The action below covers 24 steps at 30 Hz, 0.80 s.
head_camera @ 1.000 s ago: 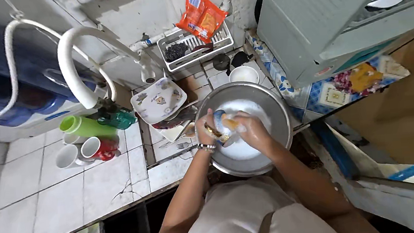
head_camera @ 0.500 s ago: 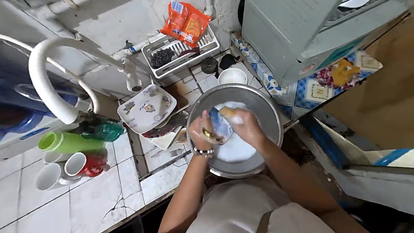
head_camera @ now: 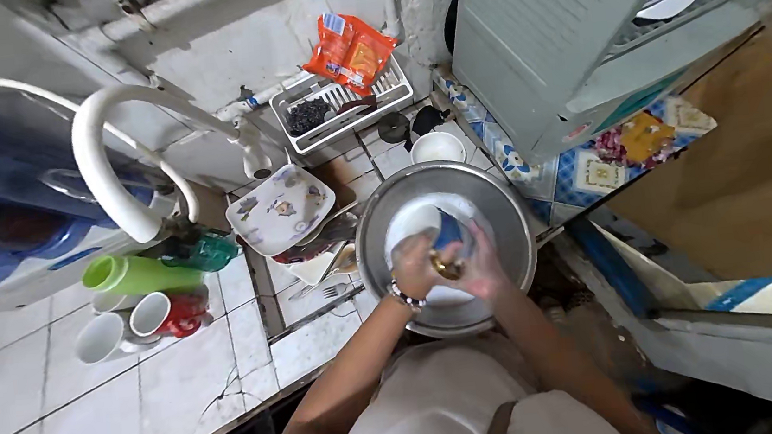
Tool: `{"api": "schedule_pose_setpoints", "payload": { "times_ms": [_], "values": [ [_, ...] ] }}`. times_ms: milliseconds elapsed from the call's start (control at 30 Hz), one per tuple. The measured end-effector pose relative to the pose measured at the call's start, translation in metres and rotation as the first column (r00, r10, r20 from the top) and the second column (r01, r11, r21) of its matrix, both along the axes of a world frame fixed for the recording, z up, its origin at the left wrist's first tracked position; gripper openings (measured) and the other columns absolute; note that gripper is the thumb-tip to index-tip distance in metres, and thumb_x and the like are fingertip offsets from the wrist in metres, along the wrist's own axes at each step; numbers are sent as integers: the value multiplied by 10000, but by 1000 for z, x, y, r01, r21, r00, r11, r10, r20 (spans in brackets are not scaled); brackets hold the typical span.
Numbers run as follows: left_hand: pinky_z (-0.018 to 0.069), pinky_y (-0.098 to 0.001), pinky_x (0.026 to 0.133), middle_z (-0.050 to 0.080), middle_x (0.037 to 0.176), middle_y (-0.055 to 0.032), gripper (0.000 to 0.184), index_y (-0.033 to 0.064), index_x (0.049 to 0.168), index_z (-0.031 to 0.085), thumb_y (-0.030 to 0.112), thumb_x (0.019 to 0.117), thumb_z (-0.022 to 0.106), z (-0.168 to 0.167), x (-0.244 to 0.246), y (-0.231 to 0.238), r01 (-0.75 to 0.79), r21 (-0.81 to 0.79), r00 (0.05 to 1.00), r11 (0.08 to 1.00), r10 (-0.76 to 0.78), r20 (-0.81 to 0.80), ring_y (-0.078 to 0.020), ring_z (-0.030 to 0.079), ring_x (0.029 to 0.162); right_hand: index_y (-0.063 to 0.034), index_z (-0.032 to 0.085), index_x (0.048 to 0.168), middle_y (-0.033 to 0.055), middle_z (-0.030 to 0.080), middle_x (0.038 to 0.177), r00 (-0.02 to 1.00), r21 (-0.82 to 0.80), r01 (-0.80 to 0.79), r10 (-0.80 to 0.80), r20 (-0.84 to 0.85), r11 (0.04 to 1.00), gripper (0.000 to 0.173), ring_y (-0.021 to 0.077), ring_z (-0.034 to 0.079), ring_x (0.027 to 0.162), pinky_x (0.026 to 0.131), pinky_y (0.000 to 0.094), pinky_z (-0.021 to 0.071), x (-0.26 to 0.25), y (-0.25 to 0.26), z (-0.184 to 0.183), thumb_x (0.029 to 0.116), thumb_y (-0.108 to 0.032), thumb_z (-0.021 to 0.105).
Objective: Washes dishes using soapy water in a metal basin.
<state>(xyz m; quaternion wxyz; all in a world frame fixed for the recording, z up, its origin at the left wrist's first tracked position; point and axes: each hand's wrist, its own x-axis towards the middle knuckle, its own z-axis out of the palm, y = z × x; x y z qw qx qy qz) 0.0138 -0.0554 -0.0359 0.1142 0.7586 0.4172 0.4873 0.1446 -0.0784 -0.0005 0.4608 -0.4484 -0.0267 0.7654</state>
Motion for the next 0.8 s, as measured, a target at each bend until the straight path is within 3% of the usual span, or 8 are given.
{"api": "schedule_pose_setpoints", "payload": {
  "times_ms": [100,167,267,367,500,633,700,800],
  "values": [
    [549,-523,954,736,1060,-250,331,-90,1073,719,153,852,757,18,-5,-18,245,-533,888,810,-408,-212,-372,720,1039,-41,583,1284,76,687,1056,950,145,39,-82,303,989,422,128,676,918,797,322,581,12,2,-11,1125,-344,336],
    [476,-375,1073,685,1218,-184,508,-81,1239,640,41,769,788,25,-8,-20,361,-793,865,490,-493,89,-219,627,1195,39,570,1370,154,668,1240,840,242,-49,-91,535,969,400,156,656,1086,951,347,551,12,-1,-13,1084,-229,491],
    [574,-260,799,713,932,-29,379,18,1026,598,-167,697,567,34,-21,-26,708,-684,663,177,168,729,-72,681,880,101,570,1376,221,625,1368,636,448,-256,-200,746,856,492,133,631,1224,1043,277,509,-3,-7,-1,975,-174,646],
    [618,-330,744,756,898,-43,298,142,952,677,125,664,754,28,-45,-29,905,-338,184,259,478,859,-147,736,841,106,713,1160,271,673,1267,496,713,-390,-519,696,583,477,265,643,1236,1057,356,516,-24,-5,-7,893,-289,732],
    [612,-373,869,765,1045,-71,540,155,1097,750,477,686,887,28,-77,-35,922,-41,-105,384,351,930,-194,739,984,-57,665,1034,86,729,1125,450,882,-435,-806,385,179,445,104,682,1134,961,274,572,-51,9,-16,1067,-471,504],
    [606,-404,884,768,1063,-82,517,156,1084,773,531,732,829,36,-104,-55,917,35,-173,398,316,933,-210,736,1014,-35,594,776,-6,601,699,491,930,-287,-798,350,231,542,-28,618,708,679,164,542,-95,12,-8,1108,-416,399],
    [612,-404,847,769,1020,-96,476,134,1035,776,481,716,842,33,-120,-67,899,24,-196,437,353,915,-217,742,978,-95,610,745,-95,573,666,606,932,-242,-708,362,269,507,-90,578,675,657,129,517,-117,14,-2,1081,-446,464],
    [610,-386,835,766,999,-87,494,134,1012,772,450,647,876,18,-153,-69,842,0,-204,539,319,926,-207,737,962,-86,636,797,-114,600,724,810,765,-273,-289,510,583,282,-63,590,718,720,173,534,-150,14,14,1009,-249,546]
  ]
}}
